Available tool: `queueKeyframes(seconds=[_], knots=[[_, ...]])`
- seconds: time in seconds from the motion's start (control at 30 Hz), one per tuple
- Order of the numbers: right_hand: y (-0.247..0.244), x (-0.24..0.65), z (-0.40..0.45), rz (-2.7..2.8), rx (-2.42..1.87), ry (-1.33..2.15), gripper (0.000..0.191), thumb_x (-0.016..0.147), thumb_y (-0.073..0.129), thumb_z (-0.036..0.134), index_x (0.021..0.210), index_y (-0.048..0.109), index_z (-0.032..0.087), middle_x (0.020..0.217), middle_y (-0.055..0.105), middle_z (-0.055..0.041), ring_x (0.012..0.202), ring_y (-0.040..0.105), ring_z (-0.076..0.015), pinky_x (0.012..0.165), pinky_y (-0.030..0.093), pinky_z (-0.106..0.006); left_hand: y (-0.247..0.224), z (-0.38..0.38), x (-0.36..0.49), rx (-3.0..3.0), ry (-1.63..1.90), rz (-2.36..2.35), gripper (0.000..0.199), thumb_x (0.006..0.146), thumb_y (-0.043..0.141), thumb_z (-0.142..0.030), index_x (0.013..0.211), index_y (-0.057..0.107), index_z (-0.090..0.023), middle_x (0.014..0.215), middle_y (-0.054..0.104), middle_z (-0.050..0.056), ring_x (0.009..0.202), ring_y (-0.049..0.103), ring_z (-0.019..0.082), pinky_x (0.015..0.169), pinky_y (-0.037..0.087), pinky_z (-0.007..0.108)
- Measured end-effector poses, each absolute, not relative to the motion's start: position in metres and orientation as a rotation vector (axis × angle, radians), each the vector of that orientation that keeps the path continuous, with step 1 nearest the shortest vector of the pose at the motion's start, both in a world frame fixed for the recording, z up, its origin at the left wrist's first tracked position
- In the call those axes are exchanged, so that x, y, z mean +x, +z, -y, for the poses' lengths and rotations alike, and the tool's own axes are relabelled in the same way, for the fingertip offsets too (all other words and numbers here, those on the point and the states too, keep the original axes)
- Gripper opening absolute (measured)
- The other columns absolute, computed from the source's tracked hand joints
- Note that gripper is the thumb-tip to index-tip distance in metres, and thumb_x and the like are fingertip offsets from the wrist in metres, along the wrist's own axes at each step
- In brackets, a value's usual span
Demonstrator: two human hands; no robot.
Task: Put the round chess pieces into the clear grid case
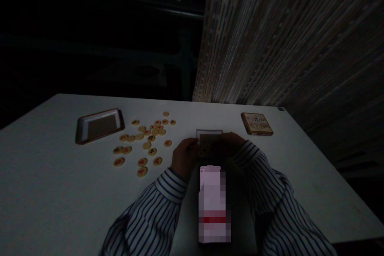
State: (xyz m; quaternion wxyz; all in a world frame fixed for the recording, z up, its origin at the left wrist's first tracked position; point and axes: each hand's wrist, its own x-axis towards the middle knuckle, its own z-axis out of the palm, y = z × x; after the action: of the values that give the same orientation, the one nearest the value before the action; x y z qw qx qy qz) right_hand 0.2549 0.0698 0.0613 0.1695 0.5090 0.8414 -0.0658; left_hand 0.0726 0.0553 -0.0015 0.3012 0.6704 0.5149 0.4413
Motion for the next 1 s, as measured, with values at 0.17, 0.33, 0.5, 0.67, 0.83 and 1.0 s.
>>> queueKeyframes(seconds=[0.17, 0.33, 0.5, 0.67, 0.83, 1.0], knots=[[0.058, 0.255, -0.072, -2.378, 1.44, -0.184, 0.029, 0.079, 0.041, 0.035, 0.091, 0.064, 0.021, 0.094, 0.065, -0.008, 0.085, 0.061, -0.0227, 0.065, 0.046, -0.03, -0.001, -0.056, 0.072, 1.78, 1.149, -1.381, 0.021, 0.074, 0.05, -0.026, 0.089, 0.062, -0.018, 0.092, 0.064, 0.006, 0.084, 0.059, 0.017, 0.075, 0.05, 0.032], [0.057, 0.256, -0.072, -2.375, 1.445, -0.186, 0.029, 0.078, 0.042, 0.035, 0.093, 0.063, 0.022, 0.097, 0.065, -0.0076, 0.088, 0.06, -0.022, 0.067, 0.045, -0.03, -0.002, -0.056, 0.072, 1.787, 1.146, -1.379, 0.021, 0.074, 0.049, -0.024, 0.09, 0.062, -0.018, 0.092, 0.064, 0.006, 0.084, 0.059, 0.017, 0.075, 0.05, 0.031], [0.059, 0.256, -0.071, -2.363, 1.463, -0.2, 0.028, 0.078, 0.043, 0.035, 0.094, 0.063, 0.023, 0.096, 0.065, -0.0071, 0.087, 0.06, -0.0204, 0.068, 0.045, -0.028, -0.002, -0.056, 0.071, 1.801, 1.153, -1.357, 0.021, 0.075, 0.048, -0.023, 0.091, 0.061, -0.019, 0.093, 0.063, 0.005, 0.084, 0.059, 0.016, 0.075, 0.05, 0.031], [0.061, 0.255, -0.07, -2.382, 1.46, -0.211, 0.026, 0.077, 0.044, 0.031, 0.091, 0.064, 0.023, 0.096, 0.065, -0.006, 0.087, 0.06, -0.021, 0.069, 0.045, -0.028, 0.001, -0.055, 0.071, 1.81, 1.151, -1.389, 0.021, 0.074, 0.049, -0.024, 0.089, 0.062, -0.018, 0.091, 0.064, 0.005, 0.083, 0.059, 0.016, 0.074, 0.05, 0.031], [0.062, 0.254, -0.07, -2.369, 1.484, -0.195, 0.027, 0.076, 0.044, 0.034, 0.09, 0.064, 0.022, 0.093, 0.066, -0.0066, 0.084, 0.061, -0.0226, 0.065, 0.045, -0.029, -0.001, -0.056, 0.072, 1.805, 1.165, -1.379, 0.02, 0.074, 0.05, -0.023, 0.089, 0.062, -0.017, 0.091, 0.063, 0.005, 0.084, 0.059, 0.016, 0.075, 0.049, 0.031], [0.071, 0.26, -0.07, -2.369, 1.509, -0.185, 0.027, 0.075, 0.046, 0.033, 0.093, 0.063, 0.021, 0.092, 0.066, -0.0068, 0.082, 0.061, -0.0205, 0.065, 0.044, -0.027, -0.001, -0.056, 0.072, 1.79, 1.191, -1.381, 0.02, 0.074, 0.05, -0.024, 0.089, 0.062, -0.017, 0.089, 0.064, 0.005, 0.081, 0.06, 0.016, 0.073, 0.05, 0.031]])
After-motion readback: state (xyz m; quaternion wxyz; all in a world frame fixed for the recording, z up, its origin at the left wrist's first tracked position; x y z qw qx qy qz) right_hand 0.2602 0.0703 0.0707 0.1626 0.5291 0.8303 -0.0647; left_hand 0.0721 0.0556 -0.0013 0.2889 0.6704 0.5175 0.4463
